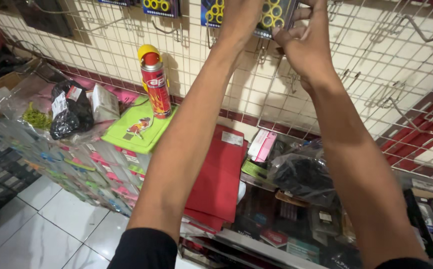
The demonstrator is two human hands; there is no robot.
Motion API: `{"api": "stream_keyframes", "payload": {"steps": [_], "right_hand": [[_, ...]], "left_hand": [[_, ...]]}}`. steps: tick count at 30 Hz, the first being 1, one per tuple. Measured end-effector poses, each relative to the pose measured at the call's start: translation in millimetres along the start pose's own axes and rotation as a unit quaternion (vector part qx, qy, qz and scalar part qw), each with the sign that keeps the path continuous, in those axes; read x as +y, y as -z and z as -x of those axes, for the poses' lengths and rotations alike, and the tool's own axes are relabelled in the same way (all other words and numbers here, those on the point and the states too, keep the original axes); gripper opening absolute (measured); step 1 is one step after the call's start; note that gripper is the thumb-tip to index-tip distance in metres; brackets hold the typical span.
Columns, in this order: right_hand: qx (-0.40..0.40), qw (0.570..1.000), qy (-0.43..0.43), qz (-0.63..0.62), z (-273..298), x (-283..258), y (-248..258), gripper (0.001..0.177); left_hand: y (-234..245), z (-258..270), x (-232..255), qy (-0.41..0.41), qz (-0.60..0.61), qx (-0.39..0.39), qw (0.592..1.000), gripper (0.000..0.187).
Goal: The person picks up packaged motorcycle parts from a shelf and places them onto a display counter, lining them up with other items.
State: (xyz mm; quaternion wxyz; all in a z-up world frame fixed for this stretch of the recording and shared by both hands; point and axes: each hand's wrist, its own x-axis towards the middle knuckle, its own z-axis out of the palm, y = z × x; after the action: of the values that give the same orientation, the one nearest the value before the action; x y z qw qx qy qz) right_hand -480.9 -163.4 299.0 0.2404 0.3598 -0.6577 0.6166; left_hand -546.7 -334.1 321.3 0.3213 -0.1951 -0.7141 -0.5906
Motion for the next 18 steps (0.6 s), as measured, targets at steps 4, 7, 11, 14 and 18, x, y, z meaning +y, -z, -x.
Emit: {"api": "stream_keyframes", "payload": {"steps": [4,7,11,14,18], "right_hand": [[0.006,0.994,-0.044,-0.1,2.2,-13.8,-5.6,0.061],[-0.019,0.976,-0.071,-0.203,1.0,-22.5,-1.9,0.042],[-0.045,0.968,-0.097,-0.225,-5.1,-22.6,0.0,0.034],[-0.051,0.966,-0.117,-0.224,-10.3,-19.4,2.1,0.036],[-0.026,0.968,-0.149,-0.2,-16.5,-12.7,0.3,0.03]], "left_hand": [[-2.4,3.6,-4.2,0.005,0.0,0.003,1.0,0.046],[-3.0,9.3,-6.1,0.004,0.0,0.012,1.0,0.045],[-2.7,12.4,-3.4,0.0,-0.001,0.018,1.0,0.044],[0.5,14.8,-1.4,0.001,-0.003,0.021,1.0,0.043],[3.5,14.4,2.1,0.001,-0.003,0.022,1.0,0.041]]}}
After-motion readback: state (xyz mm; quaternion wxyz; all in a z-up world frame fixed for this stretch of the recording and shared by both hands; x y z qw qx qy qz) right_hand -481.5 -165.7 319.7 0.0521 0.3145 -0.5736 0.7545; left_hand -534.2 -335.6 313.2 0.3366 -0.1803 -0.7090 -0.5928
